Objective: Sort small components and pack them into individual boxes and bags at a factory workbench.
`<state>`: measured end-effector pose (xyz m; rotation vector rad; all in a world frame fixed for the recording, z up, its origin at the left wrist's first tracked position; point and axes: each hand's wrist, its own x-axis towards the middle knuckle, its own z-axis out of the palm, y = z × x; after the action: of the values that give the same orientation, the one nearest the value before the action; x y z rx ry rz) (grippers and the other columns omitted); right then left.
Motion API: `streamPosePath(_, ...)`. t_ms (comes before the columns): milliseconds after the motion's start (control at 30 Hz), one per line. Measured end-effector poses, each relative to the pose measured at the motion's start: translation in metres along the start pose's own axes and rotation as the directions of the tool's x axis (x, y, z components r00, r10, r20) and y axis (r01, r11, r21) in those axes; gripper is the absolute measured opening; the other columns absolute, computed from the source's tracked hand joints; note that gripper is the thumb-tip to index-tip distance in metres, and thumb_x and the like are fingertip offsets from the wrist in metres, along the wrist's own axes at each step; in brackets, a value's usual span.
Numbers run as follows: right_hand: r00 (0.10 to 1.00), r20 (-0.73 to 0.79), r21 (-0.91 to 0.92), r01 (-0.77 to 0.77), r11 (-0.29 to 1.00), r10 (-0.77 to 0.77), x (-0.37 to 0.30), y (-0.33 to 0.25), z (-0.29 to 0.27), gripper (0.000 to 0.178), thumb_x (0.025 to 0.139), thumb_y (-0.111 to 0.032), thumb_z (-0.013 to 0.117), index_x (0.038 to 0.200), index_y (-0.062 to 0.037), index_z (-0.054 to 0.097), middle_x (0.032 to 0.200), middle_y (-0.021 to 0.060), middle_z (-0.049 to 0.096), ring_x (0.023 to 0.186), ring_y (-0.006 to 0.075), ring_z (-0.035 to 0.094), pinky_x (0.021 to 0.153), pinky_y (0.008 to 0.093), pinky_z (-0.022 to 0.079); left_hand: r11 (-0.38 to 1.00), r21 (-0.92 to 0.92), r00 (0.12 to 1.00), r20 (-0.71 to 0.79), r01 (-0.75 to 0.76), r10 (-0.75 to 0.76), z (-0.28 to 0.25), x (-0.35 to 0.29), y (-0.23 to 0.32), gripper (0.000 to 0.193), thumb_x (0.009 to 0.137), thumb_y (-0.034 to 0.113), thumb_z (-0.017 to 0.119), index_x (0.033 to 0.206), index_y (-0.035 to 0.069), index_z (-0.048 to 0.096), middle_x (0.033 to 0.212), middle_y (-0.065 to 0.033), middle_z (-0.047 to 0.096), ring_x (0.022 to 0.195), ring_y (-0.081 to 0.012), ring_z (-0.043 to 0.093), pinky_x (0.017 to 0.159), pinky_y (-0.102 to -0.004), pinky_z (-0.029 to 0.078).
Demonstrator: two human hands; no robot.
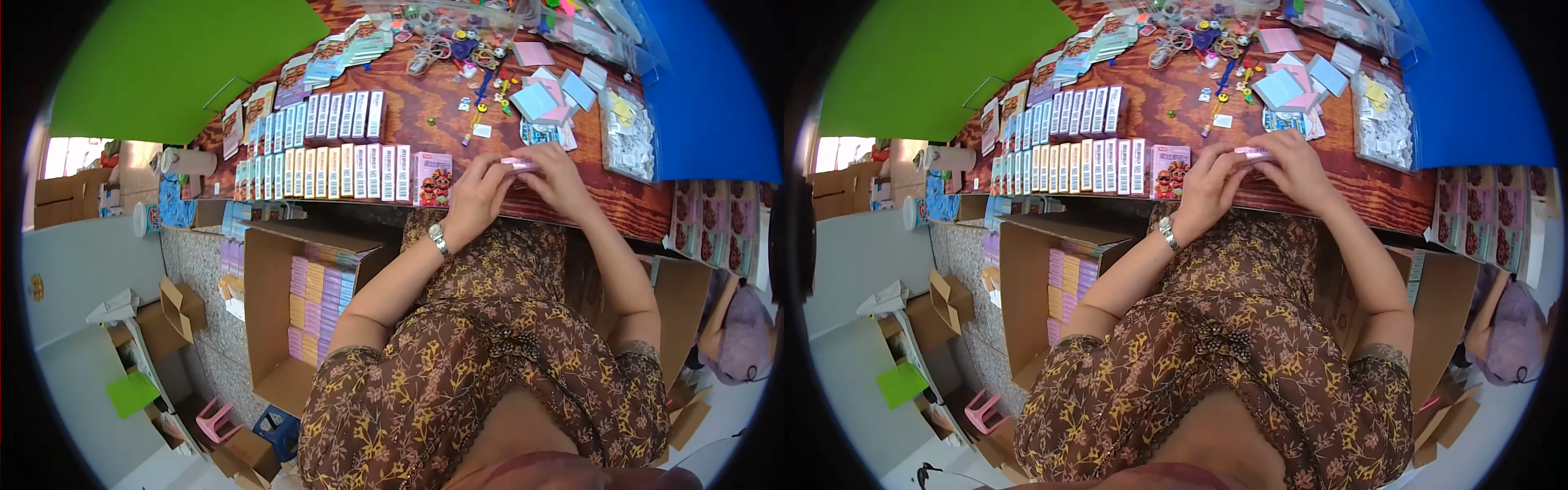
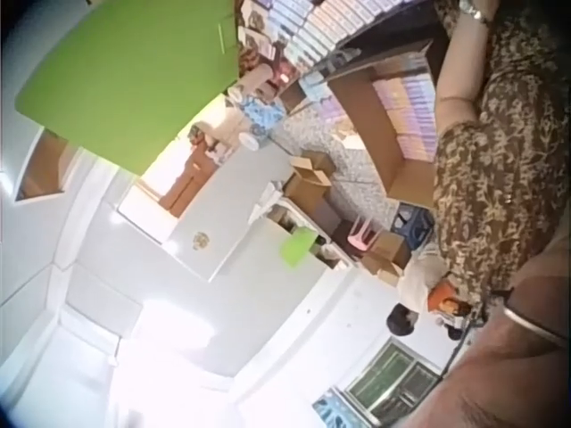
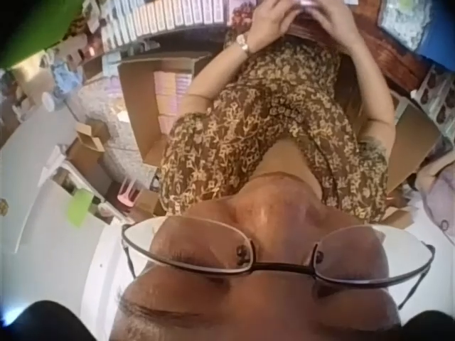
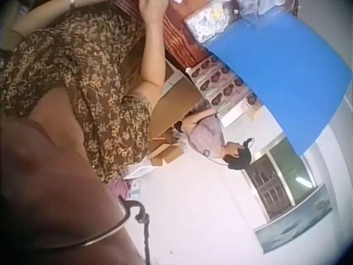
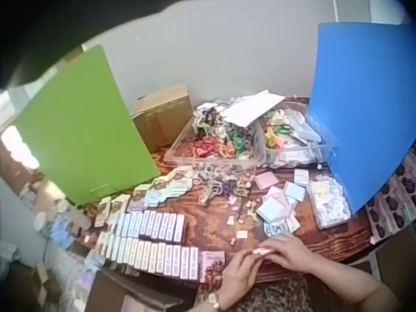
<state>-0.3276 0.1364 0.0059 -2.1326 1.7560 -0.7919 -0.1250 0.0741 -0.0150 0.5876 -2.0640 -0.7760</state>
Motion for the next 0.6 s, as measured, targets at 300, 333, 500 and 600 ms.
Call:
streamPosePath(300, 0.920, 0.388, 0.773, -0.292, 0.563, -0.057, 0.058, 0.004, 0.057, 0.041, 0.090, -0.010, 0.070, 0.129, -0.0036, 0.057, 0.119, 0.0043, 0.060, 0.108, 0.0142, 0.059, 0.088, 0.0297, 0.051, 0.879, -0.033, 0.879, 0.074, 0.475, -0.472, -0.069, -0.108, 0.015, 0.031, 0.088, 0.006, 0.073, 0.115, -0.001, 0.059, 0.087, -0.0092, 0.064, 0.070, -0.0138, 0.065, 0.063, -0.0265, 0.053)
streamPosePath(333, 0.941, 0.338, 0.592, -0.203, 0.780, -0.011, 0.064, -0.006, 0.055, 0.044, 0.091, -0.011, 0.069, 0.132, -0.0045, 0.055, 0.122, 0.0070, 0.058, 0.109, 0.0174, 0.060, 0.087, 0.0308, 0.052, 0.757, -0.145, 0.768, 0.028, 0.637, -0.640, -0.068, -0.119, 0.011, 0.041, 0.089, 0.008, 0.073, 0.123, -0.001, 0.052, 0.088, -0.0085, 0.064, 0.071, -0.0127, 0.065, 0.064, -0.0259, 0.053)
streamPosePath(500, 0.986, 0.156, 0.168, 0.040, 0.985, -0.067, 0.050, -0.023, 0.060, 0.059, 0.087, -0.016, 0.072, 0.141, -0.0088, 0.050, 0.135, 0.0170, 0.051, 0.127, 0.0340, 0.050, 0.103, 0.0421, 0.044, 0.554, -0.414, 0.611, 0.005, 0.722, -0.792, -0.053, -0.131, -0.008, 0.070, 0.092, 0.013, 0.072, 0.144, -0.002, 0.027, 0.101, -0.0107, 0.062, 0.080, -0.0126, 0.064, 0.070, -0.0267, 0.054)
streamPosePath(600, 0.988, 0.140, 0.169, 0.049, 0.984, -0.073, 0.034, -0.033, 0.066, 0.065, 0.085, -0.016, 0.075, 0.144, -0.0095, 0.048, 0.138, 0.0180, 0.048, 0.128, 0.0382, 0.048, 0.110, 0.0449, 0.037, 0.454, -0.563, 0.591, 0.078, 0.691, -0.803, -0.051, -0.126, -0.010, 0.075, 0.093, 0.014, 0.071, 0.147, -0.003, 0.022, 0.116, -0.0163, 0.057, 0.088, -0.0155, 0.065, 0.074, -0.0286, 0.054)
